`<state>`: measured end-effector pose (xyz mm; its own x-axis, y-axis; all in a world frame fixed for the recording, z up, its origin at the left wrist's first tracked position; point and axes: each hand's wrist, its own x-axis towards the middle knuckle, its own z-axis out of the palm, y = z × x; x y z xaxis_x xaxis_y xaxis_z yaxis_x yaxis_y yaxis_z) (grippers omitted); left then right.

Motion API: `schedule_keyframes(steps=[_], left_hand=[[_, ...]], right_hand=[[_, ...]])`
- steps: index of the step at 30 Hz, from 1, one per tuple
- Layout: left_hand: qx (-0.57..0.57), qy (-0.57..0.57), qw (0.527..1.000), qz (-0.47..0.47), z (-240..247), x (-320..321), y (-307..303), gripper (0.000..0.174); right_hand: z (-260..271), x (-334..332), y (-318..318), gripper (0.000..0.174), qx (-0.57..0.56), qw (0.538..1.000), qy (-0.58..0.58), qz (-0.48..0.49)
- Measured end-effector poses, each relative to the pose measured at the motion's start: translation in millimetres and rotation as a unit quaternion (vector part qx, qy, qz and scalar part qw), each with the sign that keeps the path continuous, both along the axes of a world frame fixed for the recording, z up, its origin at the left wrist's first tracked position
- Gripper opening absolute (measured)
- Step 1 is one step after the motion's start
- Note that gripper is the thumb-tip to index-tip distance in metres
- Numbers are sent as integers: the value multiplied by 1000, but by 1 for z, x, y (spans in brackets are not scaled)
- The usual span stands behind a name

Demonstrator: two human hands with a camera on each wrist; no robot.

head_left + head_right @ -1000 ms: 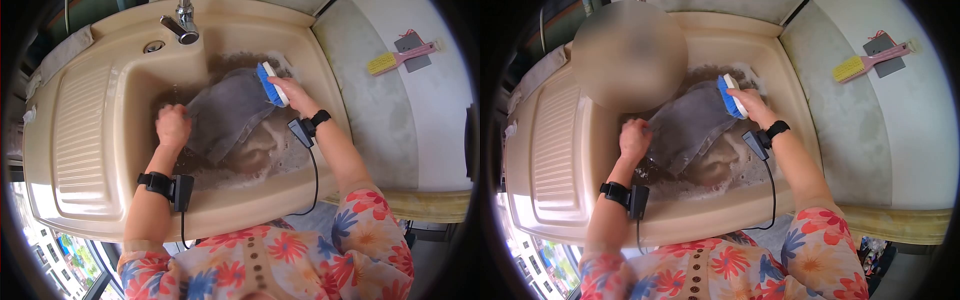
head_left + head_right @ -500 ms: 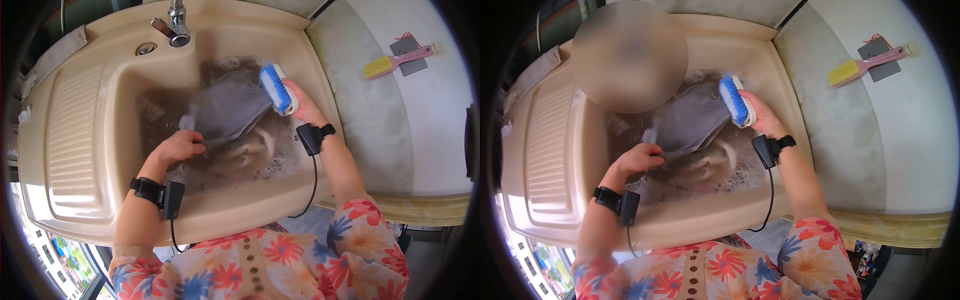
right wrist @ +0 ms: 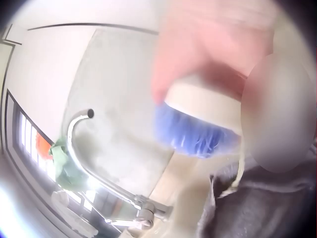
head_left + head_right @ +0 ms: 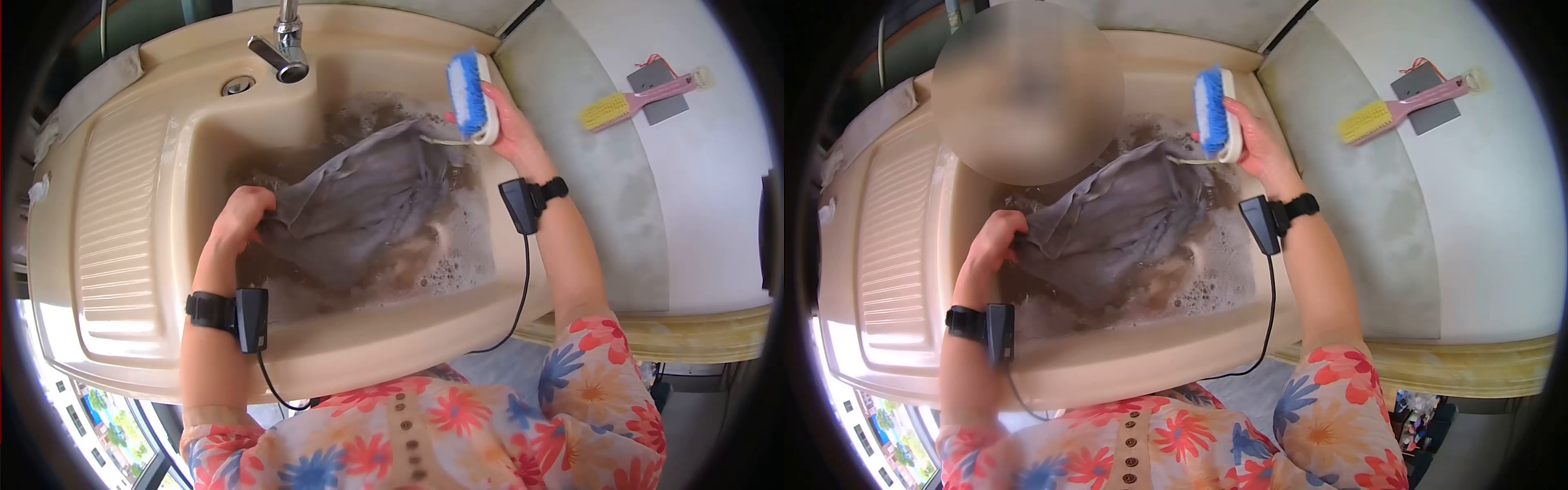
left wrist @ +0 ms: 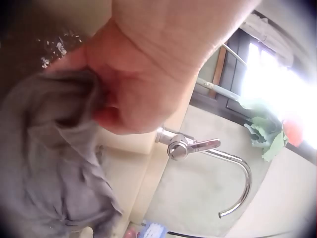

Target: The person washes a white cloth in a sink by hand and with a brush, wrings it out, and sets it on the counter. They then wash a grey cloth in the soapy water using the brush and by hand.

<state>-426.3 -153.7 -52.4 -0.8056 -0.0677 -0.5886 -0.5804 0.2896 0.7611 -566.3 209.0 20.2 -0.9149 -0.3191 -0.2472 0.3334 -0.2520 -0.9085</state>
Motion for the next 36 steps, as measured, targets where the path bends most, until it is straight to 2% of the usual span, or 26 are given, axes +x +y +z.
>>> schedule_keyframes(steps=[1, 2, 3, 4, 5, 6, 7, 9, 11, 15, 17, 18, 20, 21, 22, 23, 25, 26, 27, 29, 30, 31, 32, 33, 34, 36], left_hand=[[-6, -5, 1000, 1, 0, 1, 0, 21], [-159, 1, 982, -99, -5, 2, 0, 23], [-304, 6, 932, -197, -11, 3, -1, 26], [-341, 25, 902, -264, -20, -2, -4, 38], [-344, 22, 901, -264, -28, -2, -4, 38], [-342, 97, 911, -210, -30, -3, 1, 43], [-337, 171, 913, -154, -32, -3, 8, 48], [-337, 157, 913, -168, -35, -10, 27, 58], [-301, 138, 929, -163, -42, -19, 48, 59], [-227, 80, 950, -199, -63, -37, 69, 65], [-31, -72, 991, -111, -51, -35, 68, 63], [-33, -74, 990, -114, -45, -31, 65, 63], [27, -37, 998, 37, -36, -22, 49, 60], [81, -24, 992, 96, -59, -26, 25, 56], [146, -32, 983, 110, -71, -26, 2, 55], [145, -29, 983, 112, -61, -21, 2, 55], [121, -19, 971, 206, -33, -5, 5, 54], [124, -3, 974, 189, -64, -8, -6, 51], [128, 0, 973, 192, -61, -8, -3, 51], [117, -27, 974, 191, -52, -4, 8, 47], [118, -25, 975, 187, -59, -6, 8, 47], [194, -34, 962, 188, -71, -9, 5, 45], [267, -44, 944, 188, -78, -11, 4, 43], [266, -43, 945, 186, -75, -11, 5, 43], [239, -22, 947, 213, -70, -9, 8, 41], [212, -2, 946, 246, -58, -4, 10, 39]], right_hand=[[-10, 0, -7, 45, -6, 1000, -5, 1], [-23, 2, -14, 45, 105, 994, 0, 37], [-36, 4, -21, 44, 216, 974, 5, 73], [-49, 17, -34, 44, 311, 947, 22, 73], [-63, 31, -45, 46, 350, 931, 34, 97], [-78, 44, -53, 46, 413, 899, 86, 118], [-88, 60, -65, 49, 419, 893, 107, 124], [-101, 83, -80, 59, 476, 852, 159, 149], [-110, 96, -96, 66, 507, 829, 177, 152], [-117, 118, -113, 65, 517, 827, 169, 144], [-137, 124, -117, 61, 591, 767, 179, 172], [-136, 123, -113, 61, 590, 769, 176, 171], [-124, 105, -94, 60, 686, 627, 234, 286], [-121, 89, -79, 62, 714, 577, 234, 319], [-115, 78, -66, 61, 754, 554, 211, 282], [-119, 65, -50, 60, 776, 549, 219, 220], [-98, 34, -37, 64, 775, 593, 93, 197], [-94, 30, -39, 64, 772, 608, 100, 157], [-92, 26, -39, 64, 768, 622, 105, 116], [-80, 41, -76, 64, 680, 714, 134, 95], [-76, 60, -102, 64, 604, 777, 146, 99], [-78, 80, -128, 62, 561, 800, 166, 133], [-90, 105, -157, 62, 555, 782, 215, 185], [-101, 121, -172, 62, 547, 759, 263, 237], [-116, 121, -169, 62, 545, 760, 262, 236], [-137, 122, -163, 61, 638, 607, 356, 314]])
